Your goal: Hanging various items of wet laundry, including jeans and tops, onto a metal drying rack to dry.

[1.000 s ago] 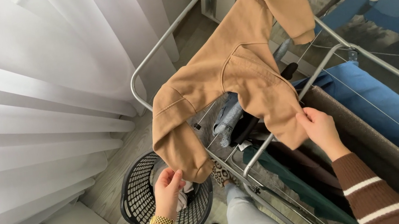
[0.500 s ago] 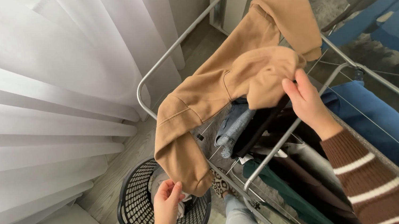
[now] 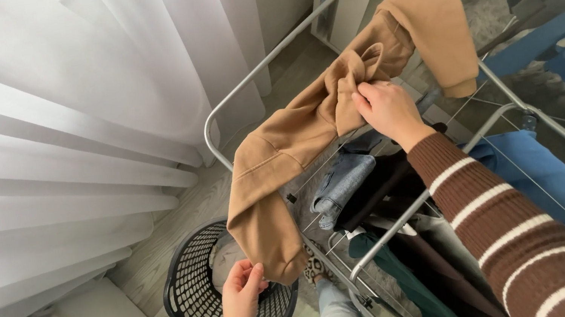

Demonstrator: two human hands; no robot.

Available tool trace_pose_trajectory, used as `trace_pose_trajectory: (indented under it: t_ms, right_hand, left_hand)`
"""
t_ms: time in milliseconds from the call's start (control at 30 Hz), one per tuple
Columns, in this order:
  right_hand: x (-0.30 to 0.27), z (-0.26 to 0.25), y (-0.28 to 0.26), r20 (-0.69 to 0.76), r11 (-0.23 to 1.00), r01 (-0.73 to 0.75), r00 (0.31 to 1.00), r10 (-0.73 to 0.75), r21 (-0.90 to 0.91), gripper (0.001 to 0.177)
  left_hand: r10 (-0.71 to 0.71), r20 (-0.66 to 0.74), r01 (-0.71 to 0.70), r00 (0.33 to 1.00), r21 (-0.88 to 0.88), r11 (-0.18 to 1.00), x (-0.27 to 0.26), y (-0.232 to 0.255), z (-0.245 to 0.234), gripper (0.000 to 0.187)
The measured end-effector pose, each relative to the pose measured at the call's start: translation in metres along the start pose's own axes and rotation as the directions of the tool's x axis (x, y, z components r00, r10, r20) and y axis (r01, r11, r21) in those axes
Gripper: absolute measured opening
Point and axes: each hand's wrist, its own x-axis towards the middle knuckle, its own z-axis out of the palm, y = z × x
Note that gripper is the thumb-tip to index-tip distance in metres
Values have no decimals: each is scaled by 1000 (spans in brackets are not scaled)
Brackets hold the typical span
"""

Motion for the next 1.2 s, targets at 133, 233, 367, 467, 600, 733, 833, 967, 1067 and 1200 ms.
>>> trace_pose_trajectory:
  t_ms: [133,233,367,467,600,733,833,967,1067,1200]
  right_hand:
    - [13,5,-5,229,983,-177,956,181,-39,37]
    - [18,7,-5,311,967,-246,916,255,-68,39]
    - [21,3,-6,292,967,-254,923,253,-33,44]
    - [13,10,6,118,988,-154,981,155,-12,46]
    - [-8,-5,-3,-275,992,47,958,-79,-120,25]
    - [-33,-21,-12,-438,964,135,870,-226,-230,13]
    - [-48,-24,-12,-398,937,260,854,-336,-235,33]
    - [-57,-5,1,-246,935,281,911,-330,-214,47]
    - [-44,2,4,-162,954,244,949,-272,-172,50]
    - [-13,14,10,-41,976,185,981,-191,-119,51]
  left_hand:
    - [23,8,-23,1000,-22,1000,2,-4,0,18]
    - [-7,-4,7,1000,-25,1000,-3,1,1,17]
    - [-2,-3,2,1000,-24,1000,-5,3,3,15]
    - [4,0,-4,1000,-10,1000,-3,2,3,15]
    - [-2,-6,2,1000,11,1000,-4,4,5,16]
    - [-3,-9,3,1000,-2,1000,-3,2,5,15]
    - [-15,-14,15,1000,5,1000,0,2,5,17]
    - [-15,-16,15,1000,16,1000,0,2,6,15]
    - [-14,-17,15,1000,10,1000,1,-1,6,16]
    - [-16,-17,16,1000,5,1000,4,-4,5,15]
